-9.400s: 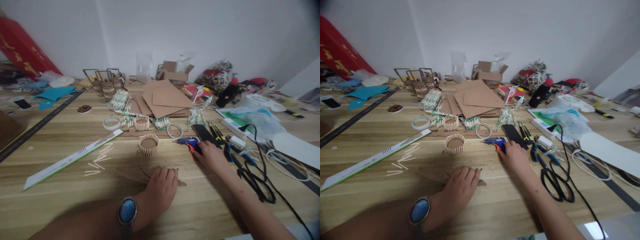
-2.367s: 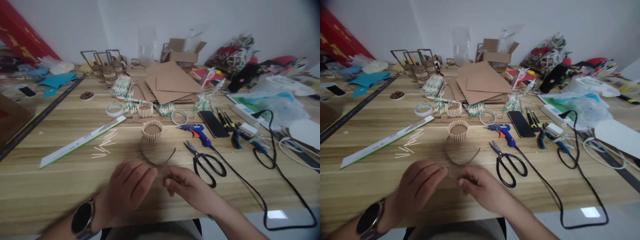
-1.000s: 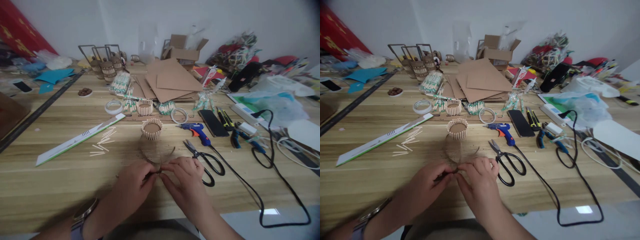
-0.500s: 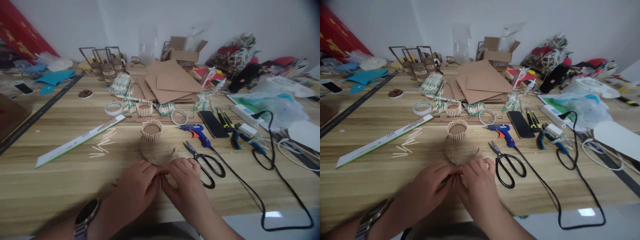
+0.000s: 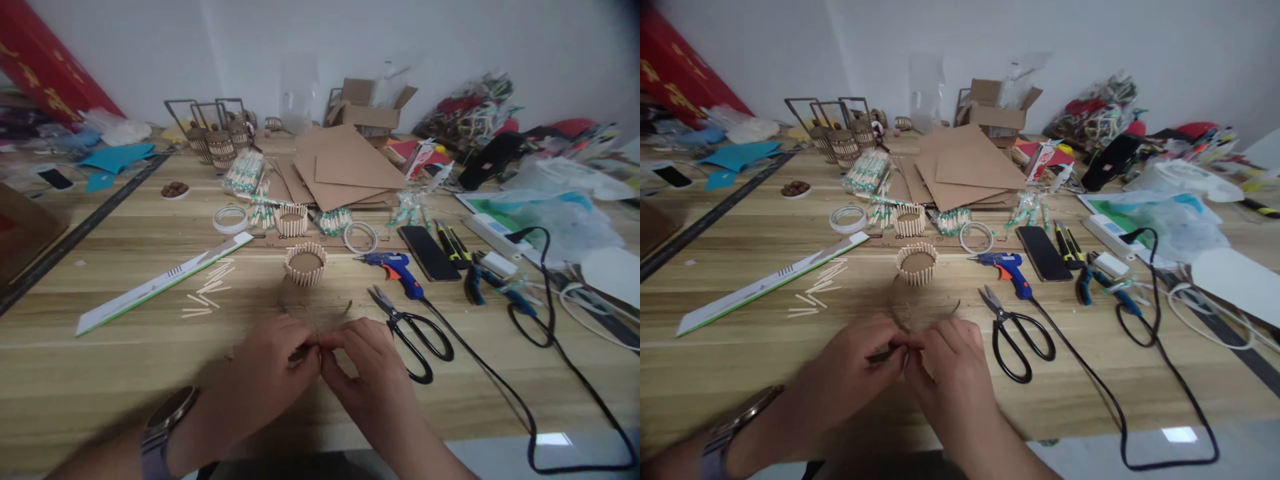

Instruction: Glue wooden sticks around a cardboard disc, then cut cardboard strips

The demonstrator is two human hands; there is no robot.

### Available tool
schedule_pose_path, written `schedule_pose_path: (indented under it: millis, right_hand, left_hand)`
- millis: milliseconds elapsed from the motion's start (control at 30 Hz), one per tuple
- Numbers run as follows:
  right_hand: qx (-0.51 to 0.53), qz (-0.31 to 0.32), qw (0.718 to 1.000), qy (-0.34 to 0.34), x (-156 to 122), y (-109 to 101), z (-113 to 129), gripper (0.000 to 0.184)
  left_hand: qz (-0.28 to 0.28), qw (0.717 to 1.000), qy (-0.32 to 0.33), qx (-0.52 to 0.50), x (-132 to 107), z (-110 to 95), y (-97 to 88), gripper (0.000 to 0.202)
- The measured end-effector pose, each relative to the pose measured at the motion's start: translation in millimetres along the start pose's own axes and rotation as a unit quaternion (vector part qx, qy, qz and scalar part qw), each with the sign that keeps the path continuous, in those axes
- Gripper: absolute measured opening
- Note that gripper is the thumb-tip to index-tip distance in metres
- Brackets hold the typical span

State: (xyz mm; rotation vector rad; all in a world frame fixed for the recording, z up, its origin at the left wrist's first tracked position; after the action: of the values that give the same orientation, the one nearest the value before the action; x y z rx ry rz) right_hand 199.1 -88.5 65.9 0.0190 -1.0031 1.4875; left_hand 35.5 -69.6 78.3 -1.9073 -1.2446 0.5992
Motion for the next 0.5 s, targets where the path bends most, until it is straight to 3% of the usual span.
schedule_pose_path:
  millis: [100,200,300,500]
  right_hand:
    - [0.008,-0.008,1.000,-0.013,4.1,-1.1,1.4,0.016]
    - [0.038,-0.024,0.999,0.004,8.5,-1.9,2.4,0.017]
    - [0.083,-0.052,0.995,0.032,10.8,-0.9,4.5,0.018]
    - [0.226,-0.104,0.961,0.119,9.9,9.5,7.7,0.014]
  left_hand:
    - [-0.002,1.000,-0.007,-0.020,1.6,-0.5,-4.0,0.015]
    - [-0.046,0.998,0.048,-0.023,1.2,-0.9,-5.6,0.017]
    - [-0.097,0.990,0.100,-0.032,-1.0,-2.2,-5.4,0.021]
    - [-0.159,0.976,0.112,-0.099,-3.5,-3.7,-2.4,0.020]
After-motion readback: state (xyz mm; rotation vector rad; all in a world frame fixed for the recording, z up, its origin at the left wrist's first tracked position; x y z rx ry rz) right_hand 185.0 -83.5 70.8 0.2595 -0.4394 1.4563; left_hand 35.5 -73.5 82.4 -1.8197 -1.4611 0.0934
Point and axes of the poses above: each hand's wrist, its own x-axis towards the middle knuckle, its own y-axis out of the palm, z = x × y, the point moved 1 cm from there along x, towards the middle knuckle, and after that the axes turned 9 degrees about x, right-handed, at the moved point
